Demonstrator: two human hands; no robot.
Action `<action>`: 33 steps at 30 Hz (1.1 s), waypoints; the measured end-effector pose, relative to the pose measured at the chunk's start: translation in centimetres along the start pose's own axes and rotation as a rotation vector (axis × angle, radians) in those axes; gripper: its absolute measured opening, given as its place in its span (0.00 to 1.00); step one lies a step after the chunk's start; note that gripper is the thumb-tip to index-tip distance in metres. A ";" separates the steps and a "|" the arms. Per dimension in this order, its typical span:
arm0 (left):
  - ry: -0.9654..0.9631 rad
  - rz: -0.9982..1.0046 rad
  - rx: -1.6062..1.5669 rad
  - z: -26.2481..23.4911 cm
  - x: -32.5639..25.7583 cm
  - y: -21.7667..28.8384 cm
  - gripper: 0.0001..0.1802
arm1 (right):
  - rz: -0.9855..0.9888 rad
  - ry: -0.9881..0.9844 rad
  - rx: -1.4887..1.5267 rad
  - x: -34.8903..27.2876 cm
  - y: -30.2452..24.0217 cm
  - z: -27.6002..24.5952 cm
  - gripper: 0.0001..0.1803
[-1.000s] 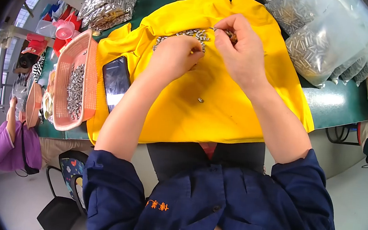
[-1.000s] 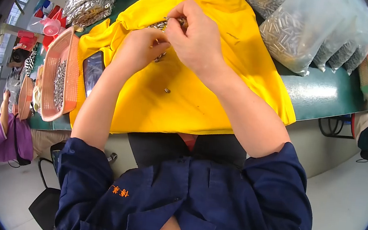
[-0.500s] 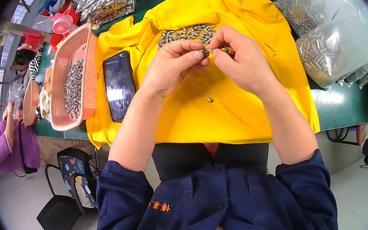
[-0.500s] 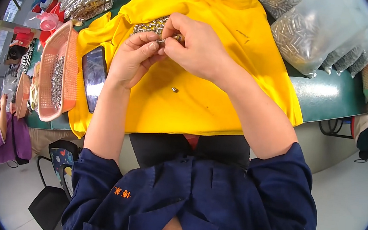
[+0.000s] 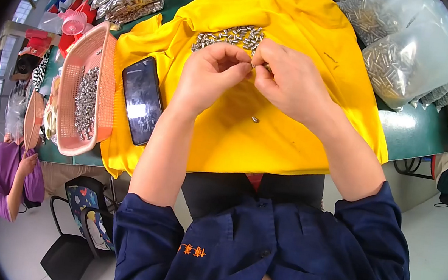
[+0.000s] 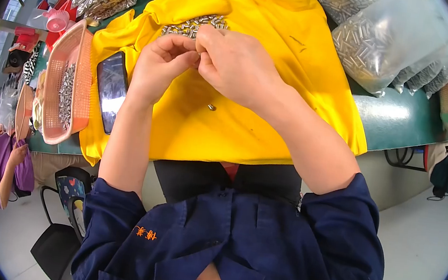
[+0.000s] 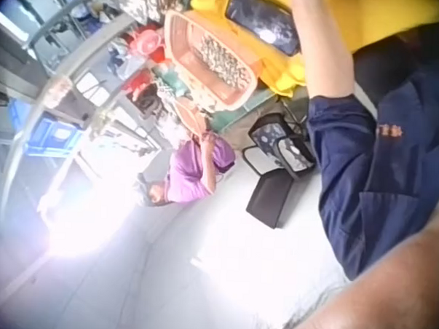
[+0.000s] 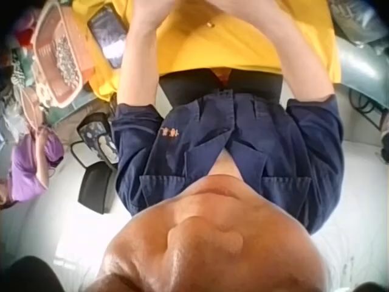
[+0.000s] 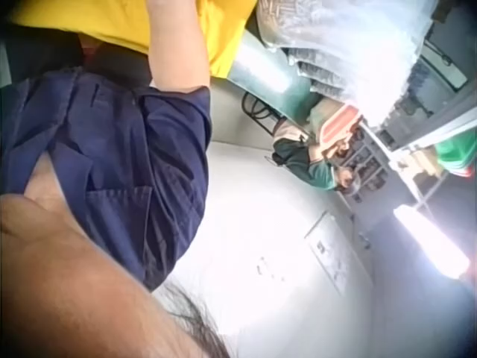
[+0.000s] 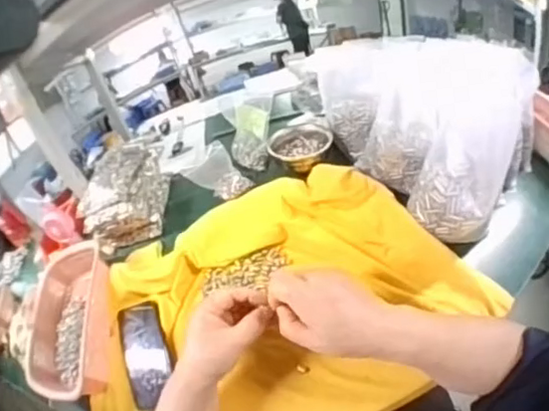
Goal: The person is manually assembling small metal components by inserting pins into metal bases on a workspace.
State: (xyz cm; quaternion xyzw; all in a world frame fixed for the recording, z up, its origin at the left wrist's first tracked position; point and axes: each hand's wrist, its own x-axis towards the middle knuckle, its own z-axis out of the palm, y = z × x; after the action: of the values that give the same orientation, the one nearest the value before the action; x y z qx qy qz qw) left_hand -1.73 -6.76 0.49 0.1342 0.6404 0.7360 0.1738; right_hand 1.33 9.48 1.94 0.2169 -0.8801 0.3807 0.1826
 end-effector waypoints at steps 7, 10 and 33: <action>0.098 0.080 0.171 0.3 0.1 0.0 0.06 | 0.181 -0.016 0.177 0.1 -0.2 -0.6 0.04; 0.050 0.012 0.129 0.5 0.1 -0.1 0.07 | 0.203 -0.006 0.175 0.3 -0.2 -0.4 0.04; -0.095 -0.093 -0.481 -0.1 0.1 -0.6 0.05 | 0.167 0.002 0.270 0.4 -0.5 -0.9 0.05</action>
State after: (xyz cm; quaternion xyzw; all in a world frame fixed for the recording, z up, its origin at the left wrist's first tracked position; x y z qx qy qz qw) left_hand -1.84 -6.77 -0.13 0.0937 0.4433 0.8514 0.2641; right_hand 1.40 9.74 2.99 0.1651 -0.8357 0.5098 0.1204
